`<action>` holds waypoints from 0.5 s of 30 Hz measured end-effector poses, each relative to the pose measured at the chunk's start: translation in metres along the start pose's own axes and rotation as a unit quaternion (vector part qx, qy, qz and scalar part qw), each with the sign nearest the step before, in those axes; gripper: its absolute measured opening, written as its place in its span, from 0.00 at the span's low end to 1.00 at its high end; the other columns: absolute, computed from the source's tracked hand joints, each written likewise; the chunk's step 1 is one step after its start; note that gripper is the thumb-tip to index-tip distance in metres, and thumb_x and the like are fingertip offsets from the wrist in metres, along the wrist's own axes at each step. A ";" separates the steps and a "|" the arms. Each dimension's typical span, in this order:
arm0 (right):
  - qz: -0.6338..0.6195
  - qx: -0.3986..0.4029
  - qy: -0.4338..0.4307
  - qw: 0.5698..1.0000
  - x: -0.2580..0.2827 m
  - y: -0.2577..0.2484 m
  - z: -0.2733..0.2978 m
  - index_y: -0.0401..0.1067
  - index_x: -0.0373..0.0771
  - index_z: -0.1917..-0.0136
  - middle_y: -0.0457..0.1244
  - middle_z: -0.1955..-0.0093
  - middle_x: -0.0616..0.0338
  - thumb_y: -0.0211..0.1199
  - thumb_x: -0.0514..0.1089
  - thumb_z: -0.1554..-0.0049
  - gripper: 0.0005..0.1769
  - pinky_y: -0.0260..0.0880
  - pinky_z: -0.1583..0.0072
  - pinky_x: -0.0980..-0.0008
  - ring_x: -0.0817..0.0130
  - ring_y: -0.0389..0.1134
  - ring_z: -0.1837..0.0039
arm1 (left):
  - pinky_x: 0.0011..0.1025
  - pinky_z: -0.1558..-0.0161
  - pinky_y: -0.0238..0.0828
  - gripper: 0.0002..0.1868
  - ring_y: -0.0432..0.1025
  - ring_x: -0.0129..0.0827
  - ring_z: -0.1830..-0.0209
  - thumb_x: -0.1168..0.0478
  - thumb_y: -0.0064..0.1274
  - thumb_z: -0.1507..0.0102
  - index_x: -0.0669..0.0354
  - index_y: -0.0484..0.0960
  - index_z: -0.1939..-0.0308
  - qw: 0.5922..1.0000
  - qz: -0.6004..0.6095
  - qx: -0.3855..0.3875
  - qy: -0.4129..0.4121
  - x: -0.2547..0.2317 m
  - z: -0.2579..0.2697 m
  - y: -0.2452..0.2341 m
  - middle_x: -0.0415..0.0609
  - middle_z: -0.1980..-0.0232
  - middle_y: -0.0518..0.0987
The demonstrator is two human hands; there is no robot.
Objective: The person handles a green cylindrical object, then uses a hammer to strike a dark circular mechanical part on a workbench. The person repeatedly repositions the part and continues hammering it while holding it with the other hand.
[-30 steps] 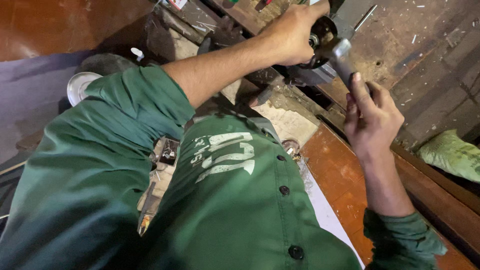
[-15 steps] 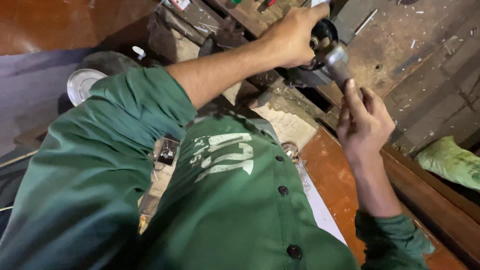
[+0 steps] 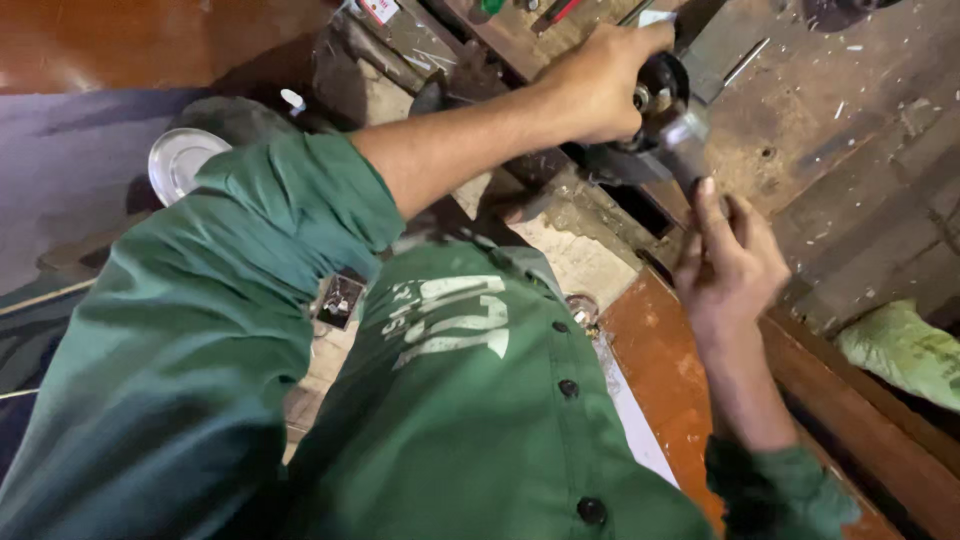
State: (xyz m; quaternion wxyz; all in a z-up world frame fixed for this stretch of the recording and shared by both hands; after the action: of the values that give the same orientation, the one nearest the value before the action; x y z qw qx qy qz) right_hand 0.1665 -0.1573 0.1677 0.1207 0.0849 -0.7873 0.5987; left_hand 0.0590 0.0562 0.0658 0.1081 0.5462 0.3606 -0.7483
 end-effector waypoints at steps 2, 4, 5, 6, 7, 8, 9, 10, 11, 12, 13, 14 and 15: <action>0.003 0.021 0.018 1.000 0.001 0.001 0.001 0.73 0.42 0.29 0.68 0.41 0.44 0.68 0.32 0.33 0.21 0.74 0.47 0.62 0.51 0.72 0.49 | 0.39 0.55 0.78 0.28 0.81 0.48 0.54 0.69 0.64 0.52 0.59 0.77 0.47 1.000 0.008 0.006 -0.005 -0.005 -0.001 0.011 0.58 0.56 0.84; 0.013 0.023 0.022 0.999 0.003 0.007 -0.009 0.75 0.43 0.28 0.68 0.41 0.43 0.68 0.31 0.35 0.24 0.74 0.47 0.60 0.51 0.73 0.48 | 0.41 0.54 0.77 0.27 0.81 0.50 0.52 0.68 0.66 0.51 0.60 0.77 0.48 1.000 -0.022 -0.011 0.009 0.001 0.003 0.007 0.59 0.56 0.84; 0.026 0.033 0.027 0.999 0.001 0.003 -0.006 0.75 0.43 0.27 0.68 0.41 0.43 0.68 0.31 0.37 0.25 0.74 0.46 0.59 0.50 0.73 0.48 | 0.41 0.51 0.77 0.30 0.80 0.51 0.50 0.67 0.68 0.50 0.62 0.74 0.45 0.999 0.002 -0.017 0.031 0.004 0.008 0.013 0.60 0.54 0.84; 0.027 0.034 0.030 0.999 0.001 -0.001 -0.002 0.75 0.43 0.26 0.68 0.41 0.43 0.68 0.31 0.36 0.26 0.75 0.46 0.59 0.50 0.73 0.48 | 0.42 0.49 0.76 0.33 0.79 0.52 0.48 0.66 0.69 0.50 0.63 0.71 0.43 0.998 0.026 -0.023 0.054 0.009 0.014 0.016 0.60 0.53 0.84; 0.021 0.031 0.030 0.999 0.003 0.001 -0.002 0.74 0.43 0.26 0.68 0.41 0.43 0.68 0.31 0.36 0.26 0.75 0.45 0.59 0.50 0.73 0.47 | 0.42 0.47 0.76 0.37 0.78 0.53 0.46 0.66 0.71 0.49 0.65 0.68 0.40 0.996 0.043 -0.032 0.075 0.017 0.017 0.015 0.61 0.51 0.83; 0.015 0.027 0.030 0.999 0.005 0.003 -0.003 0.74 0.44 0.25 0.68 0.40 0.43 0.68 0.31 0.35 0.26 0.75 0.45 0.59 0.50 0.73 0.46 | 0.42 0.46 0.75 0.39 0.77 0.53 0.45 0.66 0.71 0.50 0.67 0.66 0.39 0.995 0.047 -0.041 0.074 0.023 0.017 0.016 0.63 0.50 0.82; 0.016 0.030 0.030 0.999 0.005 0.002 -0.003 0.73 0.43 0.26 0.68 0.41 0.43 0.67 0.31 0.36 0.26 0.75 0.44 0.59 0.49 0.73 0.46 | 0.43 0.46 0.73 0.41 0.75 0.54 0.44 0.66 0.72 0.51 0.69 0.65 0.39 0.994 0.055 -0.049 0.078 0.027 0.014 0.019 0.65 0.48 0.80; 0.017 0.032 0.029 0.999 0.005 0.001 -0.003 0.73 0.43 0.27 0.68 0.41 0.43 0.67 0.31 0.37 0.27 0.75 0.43 0.59 0.49 0.73 0.45 | 0.44 0.45 0.72 0.44 0.74 0.55 0.43 0.67 0.73 0.52 0.70 0.63 0.38 0.993 0.063 -0.056 0.081 0.029 0.011 0.021 0.67 0.46 0.79; 0.017 0.035 0.029 0.999 0.005 0.002 -0.002 0.72 0.43 0.27 0.68 0.42 0.43 0.66 0.32 0.39 0.27 0.75 0.43 0.58 0.49 0.73 0.45 | 0.42 0.44 0.72 0.43 0.74 0.53 0.41 0.66 0.72 0.52 0.68 0.64 0.38 0.996 0.069 -0.045 0.043 0.036 0.010 0.023 0.64 0.46 0.79; 0.020 0.028 0.036 0.999 0.005 0.003 -0.003 0.73 0.44 0.27 0.68 0.42 0.43 0.67 0.32 0.37 0.26 0.75 0.43 0.59 0.49 0.73 0.46 | 0.41 0.42 0.72 0.42 0.75 0.51 0.40 0.65 0.72 0.52 0.66 0.65 0.38 0.997 0.076 -0.033 0.005 0.041 0.010 0.025 0.62 0.45 0.80; 0.022 0.024 0.041 0.999 0.005 0.004 -0.002 0.73 0.45 0.26 0.69 0.41 0.44 0.68 0.33 0.36 0.26 0.75 0.44 0.59 0.50 0.73 0.46 | 0.40 0.41 0.72 0.41 0.75 0.49 0.39 0.65 0.71 0.51 0.64 0.67 0.38 0.995 0.085 -0.022 -0.036 0.046 0.013 0.027 0.60 0.44 0.81; 0.024 0.020 0.046 0.998 0.004 0.005 -0.002 0.74 0.46 0.26 0.69 0.41 0.45 0.69 0.34 0.35 0.25 0.75 0.45 0.59 0.50 0.73 0.47 | 0.40 0.43 0.73 0.42 0.76 0.49 0.41 0.65 0.74 0.53 0.65 0.67 0.40 0.995 0.074 -0.040 -0.053 0.045 0.013 0.025 0.60 0.46 0.81; 0.021 0.019 0.046 0.999 0.005 0.006 -0.001 0.74 0.45 0.25 0.69 0.41 0.45 0.69 0.34 0.34 0.25 0.75 0.45 0.59 0.51 0.73 0.47 | 0.40 0.46 0.74 0.43 0.77 0.49 0.44 0.64 0.76 0.55 0.66 0.68 0.41 0.994 0.061 -0.059 -0.071 0.045 0.012 0.021 0.61 0.48 0.81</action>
State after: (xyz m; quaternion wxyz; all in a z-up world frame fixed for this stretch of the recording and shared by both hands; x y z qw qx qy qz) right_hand 0.1599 -0.1550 0.1641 0.1426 0.0431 -0.7707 0.6195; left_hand 0.0447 0.0436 0.0187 0.2112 0.5057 0.3616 -0.7543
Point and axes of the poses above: each hand's wrist, its own z-axis away from the middle knuckle, its own y-axis out of the palm, x = y × z, the point moved 6 cm from there along -z, towards the middle knuckle
